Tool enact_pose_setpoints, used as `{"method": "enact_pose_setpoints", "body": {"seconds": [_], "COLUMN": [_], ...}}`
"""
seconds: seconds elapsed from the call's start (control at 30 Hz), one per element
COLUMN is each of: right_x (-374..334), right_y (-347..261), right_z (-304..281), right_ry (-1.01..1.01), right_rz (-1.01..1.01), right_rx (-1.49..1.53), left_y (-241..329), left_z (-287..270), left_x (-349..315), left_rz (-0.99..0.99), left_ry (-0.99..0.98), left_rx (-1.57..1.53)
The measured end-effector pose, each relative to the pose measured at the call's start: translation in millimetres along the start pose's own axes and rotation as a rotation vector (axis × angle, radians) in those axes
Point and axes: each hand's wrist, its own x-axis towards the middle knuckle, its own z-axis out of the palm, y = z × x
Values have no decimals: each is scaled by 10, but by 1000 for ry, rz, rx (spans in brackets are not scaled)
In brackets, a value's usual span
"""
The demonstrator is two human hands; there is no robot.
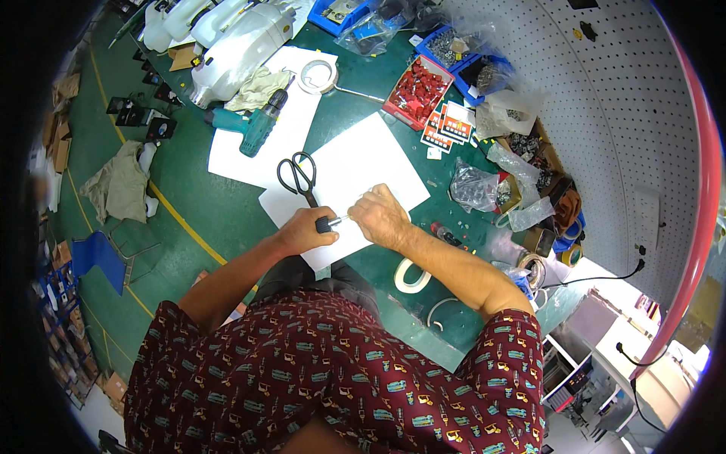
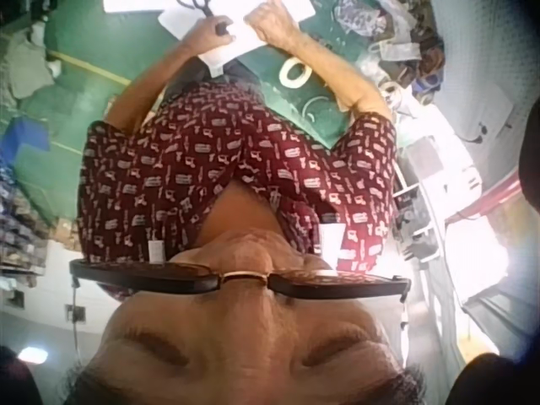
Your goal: The person assembles a white plastic component by hand, using scissors to trim a cable and a screwdriver to tighten a screw. They also apply tape to the component and place the finished unit on a nearby stack.
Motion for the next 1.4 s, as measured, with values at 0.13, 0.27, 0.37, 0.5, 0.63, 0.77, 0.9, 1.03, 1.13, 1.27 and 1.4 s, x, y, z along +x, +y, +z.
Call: {"method": "enact_pose_setpoints", "body": {"seconds": [0.13, 0.27, 0.37, 0.5, 0.63, 0.77, 0.9, 1.03, 1.13, 1.27, 1.4], "right_x": [-5, 15, 1, -15, 3, 16, 38, -110, -329, -400, -99], "right_y": [14, 46, 50, 50, 12, -26, -127, -438, -896, -1356, -1523], "right_z": [18, -8, -11, 31, 32, 41, -146, -52, 319, 1130, 1229], "right_ry": [-9, -71, -98, -90, -88, -52, 90, 632, 1073, 1279, 1368], "right_rz": [-4, -11, -22, -39, -21, -10, 34, 449, 946, 1364, 1351], "right_rx": [-1, -7, 3, 34, -17, -78, -62, -95, 74, 665, 1183], "left_y": [-10, 44, 94, 89, 79, 17, -95, 3, -127, 125, 42], "left_z": [33, 28, 0, 46, 74, 8, -181, -310, -252, -287, -252], "left_x": [42, 52, 70, 62, 27, 43, 57, 19, -22, -55, -37], "left_rz": [17, -7, -84, -112, -131, -53, -115, -281, -108, -119, 27], "left_ry": [14, 8, -47, -20, -13, -8, -164, -282, -292, -351, -223], "left_rx": [7, 23, 56, 73, 107, 86, -289, -199, -132, -48, 107]}}
